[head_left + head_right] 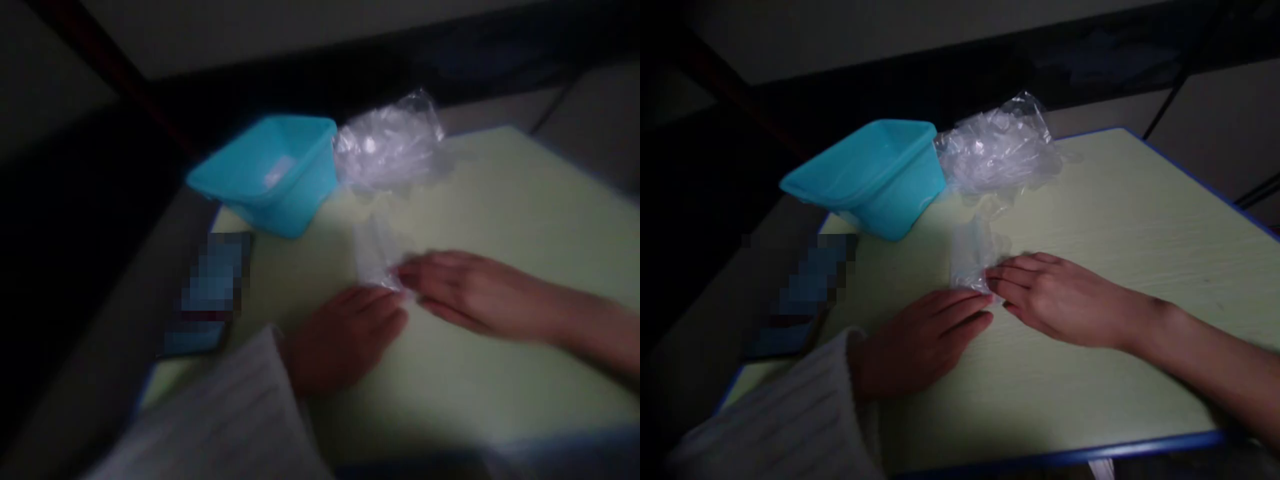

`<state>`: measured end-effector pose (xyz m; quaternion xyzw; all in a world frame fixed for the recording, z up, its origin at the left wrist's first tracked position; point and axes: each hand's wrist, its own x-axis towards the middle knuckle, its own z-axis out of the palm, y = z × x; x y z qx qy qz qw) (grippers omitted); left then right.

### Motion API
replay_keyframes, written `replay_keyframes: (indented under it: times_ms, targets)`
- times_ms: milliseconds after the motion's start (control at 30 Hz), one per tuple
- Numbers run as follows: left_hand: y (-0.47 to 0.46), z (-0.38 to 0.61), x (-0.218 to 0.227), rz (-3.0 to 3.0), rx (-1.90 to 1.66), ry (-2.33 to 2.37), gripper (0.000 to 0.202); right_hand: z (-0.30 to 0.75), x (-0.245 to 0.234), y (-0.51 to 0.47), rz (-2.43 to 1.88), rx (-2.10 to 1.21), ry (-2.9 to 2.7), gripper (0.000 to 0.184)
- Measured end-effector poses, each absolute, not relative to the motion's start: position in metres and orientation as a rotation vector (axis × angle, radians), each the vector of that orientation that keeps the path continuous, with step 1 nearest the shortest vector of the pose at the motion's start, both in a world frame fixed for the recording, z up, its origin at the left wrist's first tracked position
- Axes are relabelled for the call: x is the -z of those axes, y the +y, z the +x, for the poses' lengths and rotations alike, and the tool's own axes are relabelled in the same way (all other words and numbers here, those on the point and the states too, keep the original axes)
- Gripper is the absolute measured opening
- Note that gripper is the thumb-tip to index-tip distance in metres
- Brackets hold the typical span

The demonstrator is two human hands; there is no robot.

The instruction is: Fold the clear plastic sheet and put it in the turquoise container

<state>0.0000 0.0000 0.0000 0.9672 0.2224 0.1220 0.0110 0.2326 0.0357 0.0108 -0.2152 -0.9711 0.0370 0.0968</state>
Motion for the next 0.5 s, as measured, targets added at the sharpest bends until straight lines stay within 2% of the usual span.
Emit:
replay_keyframes:
  times_ms: [500]
  targets:
    - [-0.0005,-0.0012,-0.0028,3.036,-0.583,0.779,0.023,0.2315,-0.0128,0.0353,-0.735,-0.07,-2.851,0.032]
